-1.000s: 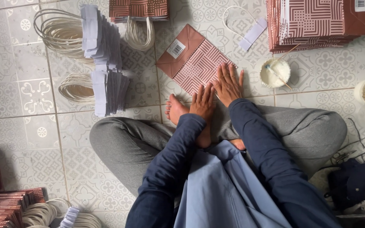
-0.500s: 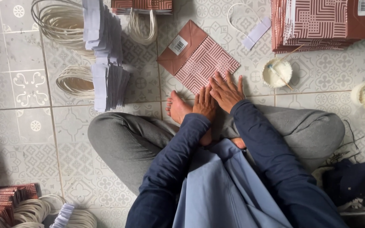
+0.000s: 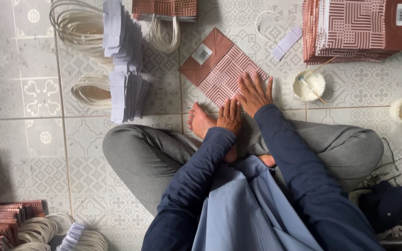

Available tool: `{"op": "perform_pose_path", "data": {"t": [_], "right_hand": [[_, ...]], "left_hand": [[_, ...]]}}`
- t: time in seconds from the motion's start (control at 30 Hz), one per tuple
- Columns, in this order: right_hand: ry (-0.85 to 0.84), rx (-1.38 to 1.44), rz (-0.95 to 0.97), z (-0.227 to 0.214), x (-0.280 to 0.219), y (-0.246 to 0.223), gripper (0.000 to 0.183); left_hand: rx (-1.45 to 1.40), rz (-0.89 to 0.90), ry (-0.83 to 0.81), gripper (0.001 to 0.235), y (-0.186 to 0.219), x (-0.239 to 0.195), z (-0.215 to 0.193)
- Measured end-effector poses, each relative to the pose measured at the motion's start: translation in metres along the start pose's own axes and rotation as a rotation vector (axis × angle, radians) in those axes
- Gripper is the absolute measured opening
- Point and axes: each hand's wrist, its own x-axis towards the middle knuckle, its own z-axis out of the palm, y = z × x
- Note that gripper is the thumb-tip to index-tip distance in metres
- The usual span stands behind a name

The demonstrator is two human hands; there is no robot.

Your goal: The person sits on the floor and assembles patterned paper bags by applying glue to white paper tabs and attaching them to the bag handles. They press the tabs to secure them and then place the finished bags into a stack.

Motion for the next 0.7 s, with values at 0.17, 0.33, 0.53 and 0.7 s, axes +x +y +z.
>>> {"op": "perform_pose_path", "data": {"t": [0.17,0.33,0.53,0.7], "right_hand": [[-0.182,0.098,-0.035,0.008,-0.031,-0.007,0.068],[-0.168,0.043,-0.021,-0.003,-0.011,0.004,0.069],[-0.120,0.062,0.120,-0.012,0.045,0.021,0.073],[0.092,0.116,0.111,-0.004,0.058,0.031,0.072]], "left_hand": [[-0.074,-0.020,-0.102,0.067,0.001,0.003,-0.012],[-0.017,-0.014,-0.046,0.065,0.003,0.001,-0.004],[-0.019,0.001,-0.004,0.063,-0.001,0.001,0.001],[-0.057,-0.005,0.001,0.064,0.002,0.004,0.015]]}}
